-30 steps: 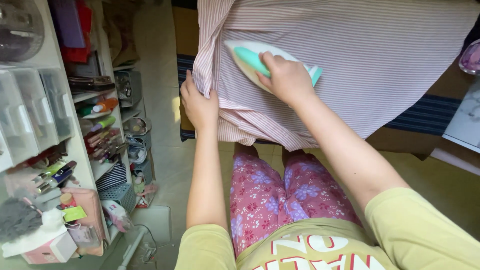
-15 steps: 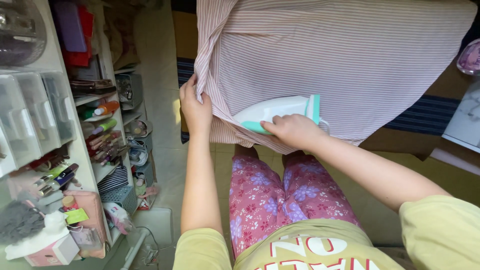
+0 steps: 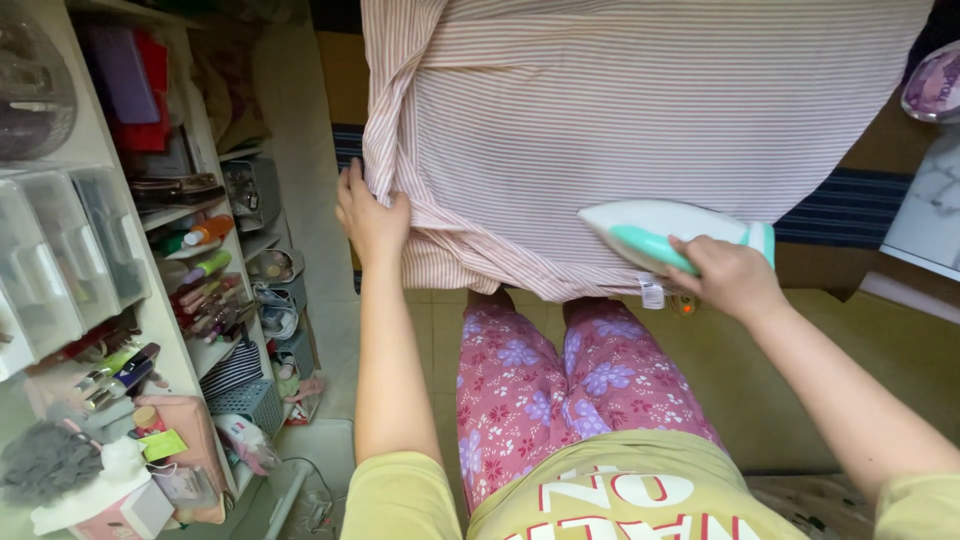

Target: Ironing a pink and white striped shirt on a flat surface and then folding it.

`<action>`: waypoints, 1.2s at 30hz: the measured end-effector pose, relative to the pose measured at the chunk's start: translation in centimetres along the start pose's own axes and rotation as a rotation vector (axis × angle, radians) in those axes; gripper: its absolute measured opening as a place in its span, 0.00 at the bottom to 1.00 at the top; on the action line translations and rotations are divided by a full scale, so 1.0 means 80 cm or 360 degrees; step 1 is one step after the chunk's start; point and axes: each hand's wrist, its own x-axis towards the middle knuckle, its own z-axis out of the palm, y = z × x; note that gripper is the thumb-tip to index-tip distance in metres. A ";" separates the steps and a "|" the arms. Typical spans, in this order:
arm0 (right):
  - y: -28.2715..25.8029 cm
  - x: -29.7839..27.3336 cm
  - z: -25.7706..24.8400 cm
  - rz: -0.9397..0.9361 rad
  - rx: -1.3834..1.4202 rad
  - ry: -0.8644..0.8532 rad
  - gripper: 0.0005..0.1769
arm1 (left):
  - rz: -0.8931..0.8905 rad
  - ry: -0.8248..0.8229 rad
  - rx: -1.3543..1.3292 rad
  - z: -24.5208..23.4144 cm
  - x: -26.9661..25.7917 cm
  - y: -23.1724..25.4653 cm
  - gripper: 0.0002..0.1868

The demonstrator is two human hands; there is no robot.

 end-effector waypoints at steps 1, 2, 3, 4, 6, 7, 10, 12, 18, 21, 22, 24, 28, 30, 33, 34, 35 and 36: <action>0.005 -0.003 0.006 0.0002 0.0001 0.0001 0.19 | 0.0002 -0.0001 0.0001 0.002 -0.001 0.002 0.37; 0.009 -0.006 0.013 0.0131 -0.0024 0.0087 0.20 | -0.0067 -0.0009 0.0113 0.004 -0.002 0.004 0.42; 0.014 -0.006 0.019 0.0259 -0.0051 0.0179 0.21 | -0.0131 -0.0012 0.0222 0.006 0.000 0.006 0.49; 0.014 0.006 0.018 0.0261 -0.0051 0.0185 0.21 | -0.0125 -0.0009 0.0222 0.016 0.001 -0.001 0.49; 0.011 0.028 0.018 0.0324 -0.0024 0.0224 0.21 | -0.0287 -0.0025 0.0261 0.032 0.000 -0.020 0.39; 0.003 0.048 0.013 0.0327 -0.0020 0.0222 0.21 | -0.0285 -0.0028 0.0265 0.033 -0.001 -0.025 0.39; -0.020 0.109 0.004 0.0303 0.0030 0.0292 0.21 | -0.0307 0.0009 0.0238 0.030 -0.002 -0.033 0.24; -0.035 0.145 0.010 0.0121 0.0187 0.0315 0.20 | -0.0234 0.0080 0.0173 0.021 -0.005 -0.031 0.18; -0.127 0.208 0.002 -0.0270 0.0271 -0.0111 0.24 | -0.0114 0.0142 -0.0033 -0.003 -0.012 -0.032 0.17; -0.163 0.208 0.013 -0.0511 0.0272 -0.0220 0.24 | -0.0101 0.0128 -0.0119 -0.005 -0.011 -0.038 0.15; -0.167 0.207 0.018 -0.0518 0.0267 -0.0222 0.24 | -0.0106 0.0134 -0.0123 -0.004 -0.010 -0.042 0.15; -0.174 0.205 0.028 -0.0619 0.0021 -0.0183 0.24 | -0.0047 0.0162 -0.0170 -0.001 -0.009 -0.051 0.16; -0.162 0.245 0.021 -0.0478 0.0108 -0.0061 0.26 | -0.0066 0.0155 -0.0218 -0.007 -0.010 -0.040 0.17; -0.148 0.273 0.017 -0.0245 0.0043 0.0135 0.25 | -0.0116 0.0119 -0.0214 -0.011 -0.009 -0.035 0.18; -0.123 0.306 0.009 -0.0100 0.0064 0.0300 0.20 | -0.0144 0.0112 -0.0165 -0.009 -0.008 -0.034 0.18; -0.121 0.307 0.008 -0.0100 0.0064 0.0300 0.20 | -0.0144 0.0112 -0.0165 -0.009 -0.008 -0.036 0.18; -0.118 0.307 0.006 -0.0061 0.0102 0.0319 0.19 | -0.0142 0.0113 -0.0158 -0.008 -0.008 -0.038 0.19; -0.114 0.308 0.004 -0.0022 0.0139 0.0339 0.18 | -0.0140 0.0113 -0.0151 -0.006 -0.007 -0.039 0.20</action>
